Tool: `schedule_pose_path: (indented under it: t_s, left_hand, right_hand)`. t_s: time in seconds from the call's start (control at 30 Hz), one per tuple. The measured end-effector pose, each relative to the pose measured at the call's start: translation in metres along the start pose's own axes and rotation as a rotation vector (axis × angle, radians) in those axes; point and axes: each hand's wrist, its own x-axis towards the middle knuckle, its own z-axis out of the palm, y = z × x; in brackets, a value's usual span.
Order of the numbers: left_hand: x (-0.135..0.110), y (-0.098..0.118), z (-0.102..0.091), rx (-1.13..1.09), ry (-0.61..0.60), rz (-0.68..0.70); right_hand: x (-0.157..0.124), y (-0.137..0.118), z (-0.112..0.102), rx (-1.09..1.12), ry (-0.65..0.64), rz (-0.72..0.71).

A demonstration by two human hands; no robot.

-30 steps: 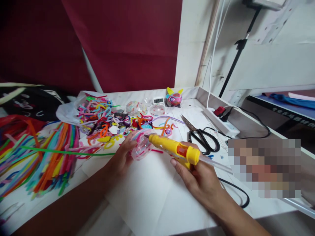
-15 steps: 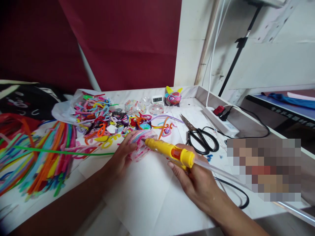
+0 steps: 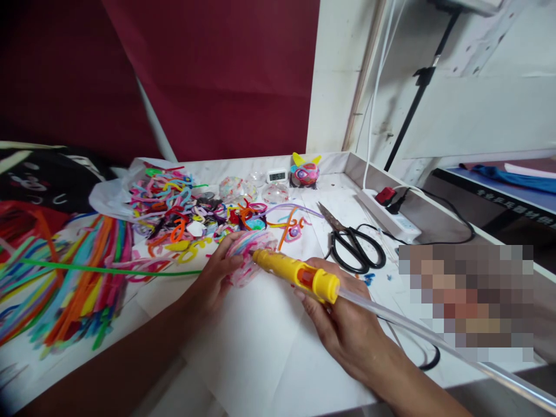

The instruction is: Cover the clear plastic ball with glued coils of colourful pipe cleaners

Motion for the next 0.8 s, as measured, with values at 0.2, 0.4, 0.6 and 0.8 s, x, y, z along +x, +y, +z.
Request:
schedule_pose_path:
  t_s: [0.2,0.4,0.6,0.8]
  left_hand:
    - [-0.0019,0.0015,0.0020,-0.009,0.004,0.014]
    - [-0.0006,0.0004,0.0010,-0.014,0.006,-0.003]
    - [-0.0015,0.0008,0.0020,-0.001,0.012,0.002]
    - [-0.0023,0.0018,0.0019,0.035,0.022,0.026]
  right_hand:
    - [0.0015,-0.0027,-0.0017,-0.031,0.004,-0.021]
    - [0.0003,-0.0005,-0.0009,-0.087,0.032,-0.024]
    - [0.0034,0.0011,-0.0027,-0.101,0.055,-0.033]
    - [0.0058,0.0006,-0.0031,-0.093,0.071,-0.023]
